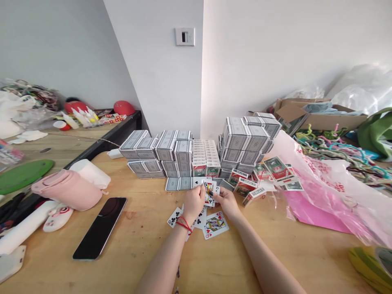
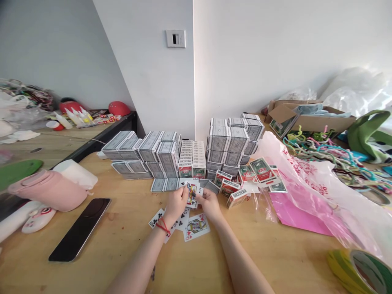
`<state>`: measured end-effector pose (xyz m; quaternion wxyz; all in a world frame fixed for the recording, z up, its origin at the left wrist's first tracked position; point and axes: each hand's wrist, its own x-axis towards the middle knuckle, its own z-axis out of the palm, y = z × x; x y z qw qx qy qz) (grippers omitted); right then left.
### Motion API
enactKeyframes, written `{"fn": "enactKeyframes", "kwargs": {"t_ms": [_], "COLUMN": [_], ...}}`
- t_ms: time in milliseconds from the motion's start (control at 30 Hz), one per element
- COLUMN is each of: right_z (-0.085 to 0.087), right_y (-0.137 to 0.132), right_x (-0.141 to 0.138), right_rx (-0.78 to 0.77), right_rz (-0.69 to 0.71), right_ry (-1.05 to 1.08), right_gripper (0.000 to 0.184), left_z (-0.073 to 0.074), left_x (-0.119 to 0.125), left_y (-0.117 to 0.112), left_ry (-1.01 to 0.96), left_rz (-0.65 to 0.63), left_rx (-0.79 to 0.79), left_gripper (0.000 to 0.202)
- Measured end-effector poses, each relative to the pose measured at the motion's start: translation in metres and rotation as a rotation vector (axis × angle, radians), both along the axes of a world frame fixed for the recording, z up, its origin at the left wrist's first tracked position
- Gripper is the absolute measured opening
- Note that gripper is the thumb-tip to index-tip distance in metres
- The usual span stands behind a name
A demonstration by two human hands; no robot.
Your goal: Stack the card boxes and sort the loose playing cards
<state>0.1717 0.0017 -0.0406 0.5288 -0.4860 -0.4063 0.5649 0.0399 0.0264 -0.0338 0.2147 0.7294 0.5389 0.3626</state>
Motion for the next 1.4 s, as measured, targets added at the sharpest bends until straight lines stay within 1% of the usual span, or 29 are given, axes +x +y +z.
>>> {"fn": "enactKeyframes", "kwargs": {"t_ms": [133, 300, 433, 567, 667, 733, 833, 933, 1000, 1067, 1133, 1300, 1400], "right_z": [0.001, 0.001, 0.0, -0.001, -0.001, -0.001, 0.001, 0.003, 0.004, 0.002, 0.0, -0.001, 0.001], "right_y": [0.001, 0.002, 0.002, 0.002, 0.002, 0.002, 0.002, 0.001, 0.001, 0.001, 0.002, 0.002, -0.002], "right_x": [0.002, 0.006, 0.007, 0.009, 0.009, 0.009, 0.008, 0.008, 0.009, 0.01, 0.01, 0.007, 0.001], "right_rx": [0.009, 0.005, -0.003, -0.023, -0.032, -0.031, -0.012, 0.013, 0.022, 0.021, 0.021, 0.064, 0.116], "right_rz": [0.027, 0.04, 0.022, 0.012, -0.008, -0.023, -0.029, 0.046, 0.1, 0.114, 0.094, 0.009, -0.065], "right_ry": [0.038, 0.127, 0.137, 0.153, 0.149, 0.134, 0.113, 0.142, 0.166, 0.165, 0.147, 0.059, -0.057], "right_gripper": [0.034, 0.034, 0.032, 0.03, 0.029, 0.029, 0.028, 0.027, 0.028, 0.027, 0.027, 0.03, 0.034], "left_z": [0.003, 0.006, 0.003, -0.001, -0.003, -0.002, 0.0, 0.002, 0.003, 0.003, 0.003, 0.003, 0.003], "left_x": [-0.002, -0.003, -0.004, -0.009, -0.011, -0.01, -0.005, -0.002, -0.003, -0.004, -0.005, -0.006, -0.004], "left_y": [0.001, 0.001, 0.004, 0.009, 0.01, 0.009, 0.005, 0.002, 0.002, 0.001, 0.001, -0.002, -0.005], "left_ry": [-0.024, -0.085, -0.221, -0.365, -0.417, -0.372, -0.245, -0.164, -0.132, -0.098, -0.061, 0.049, 0.099], "left_rz": [0.024, -0.041, -0.086, -0.161, -0.178, -0.148, -0.07, -0.004, 0.015, 0.011, 0.0, -0.051, -0.101], "left_rx": [-0.004, -0.02, -0.109, -0.233, -0.273, -0.239, -0.131, -0.031, 0.011, 0.039, 0.065, 0.169, 0.267], "left_gripper": [0.038, 0.034, 0.031, 0.033, 0.034, 0.032, 0.031, 0.03, 0.029, 0.028, 0.026, 0.024, 0.023]}}
